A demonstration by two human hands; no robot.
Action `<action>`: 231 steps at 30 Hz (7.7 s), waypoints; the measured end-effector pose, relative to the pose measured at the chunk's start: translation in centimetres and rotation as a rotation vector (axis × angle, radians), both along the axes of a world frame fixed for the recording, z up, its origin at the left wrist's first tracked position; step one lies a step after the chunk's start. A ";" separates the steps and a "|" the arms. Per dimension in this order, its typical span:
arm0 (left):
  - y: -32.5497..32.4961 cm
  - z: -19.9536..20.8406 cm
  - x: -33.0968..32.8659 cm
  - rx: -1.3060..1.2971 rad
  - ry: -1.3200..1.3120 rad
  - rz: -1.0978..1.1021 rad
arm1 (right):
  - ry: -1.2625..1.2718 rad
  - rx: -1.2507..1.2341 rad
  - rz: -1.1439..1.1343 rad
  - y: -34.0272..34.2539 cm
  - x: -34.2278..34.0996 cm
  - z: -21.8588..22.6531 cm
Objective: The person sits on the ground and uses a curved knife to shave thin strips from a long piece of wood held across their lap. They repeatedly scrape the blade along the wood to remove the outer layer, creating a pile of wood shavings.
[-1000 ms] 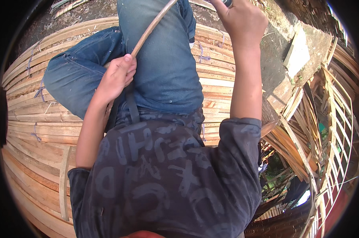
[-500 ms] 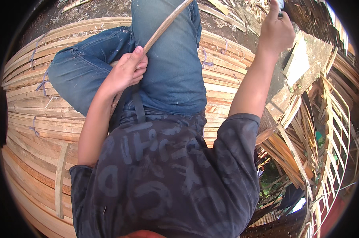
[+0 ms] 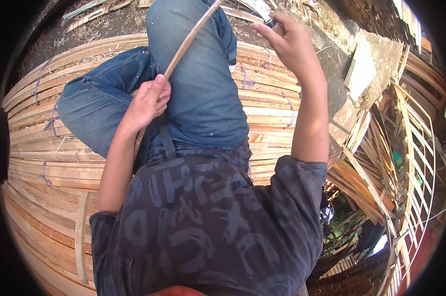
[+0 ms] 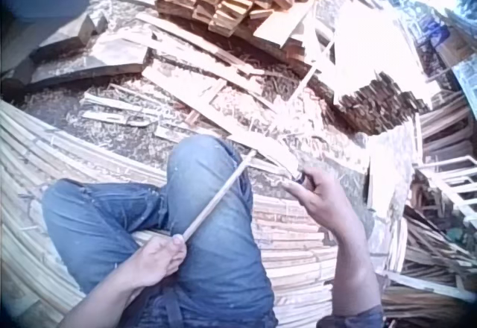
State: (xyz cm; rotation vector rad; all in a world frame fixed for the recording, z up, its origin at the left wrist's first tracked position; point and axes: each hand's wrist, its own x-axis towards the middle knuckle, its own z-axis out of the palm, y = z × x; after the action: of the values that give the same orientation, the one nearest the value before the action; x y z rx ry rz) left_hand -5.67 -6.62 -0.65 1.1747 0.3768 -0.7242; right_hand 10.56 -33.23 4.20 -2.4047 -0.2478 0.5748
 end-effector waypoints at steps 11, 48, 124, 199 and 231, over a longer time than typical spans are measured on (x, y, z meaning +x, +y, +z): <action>-0.1 -0.9 -0.2 0.050 -0.050 -0.013 | -0.502 -0.257 -0.300 0.8 -0.9 -1.7; 1.2 -0.1 0.5 -0.155 0.114 -0.074 | 0.837 0.801 -0.253 5.3 -9.6 -1.1; 2.3 4.5 -3.7 1.187 -0.480 -0.298 | 0.032 0.544 -0.431 1.2 -9.0 -4.2; 2.8 1.1 -5.8 0.647 -0.184 -0.088 | -0.582 -0.577 0.259 3.2 -6.4 -1.7; 2.5 0.2 -5.9 0.428 -0.093 -0.016 | -0.404 -0.580 0.187 4.5 -9.0 -1.5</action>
State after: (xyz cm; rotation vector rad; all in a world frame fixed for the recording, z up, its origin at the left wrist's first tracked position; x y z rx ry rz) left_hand -11.53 -4.17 -0.43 1.6103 0.4585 -0.6154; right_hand 1.56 -28.74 2.67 -3.0778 -0.5445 0.2509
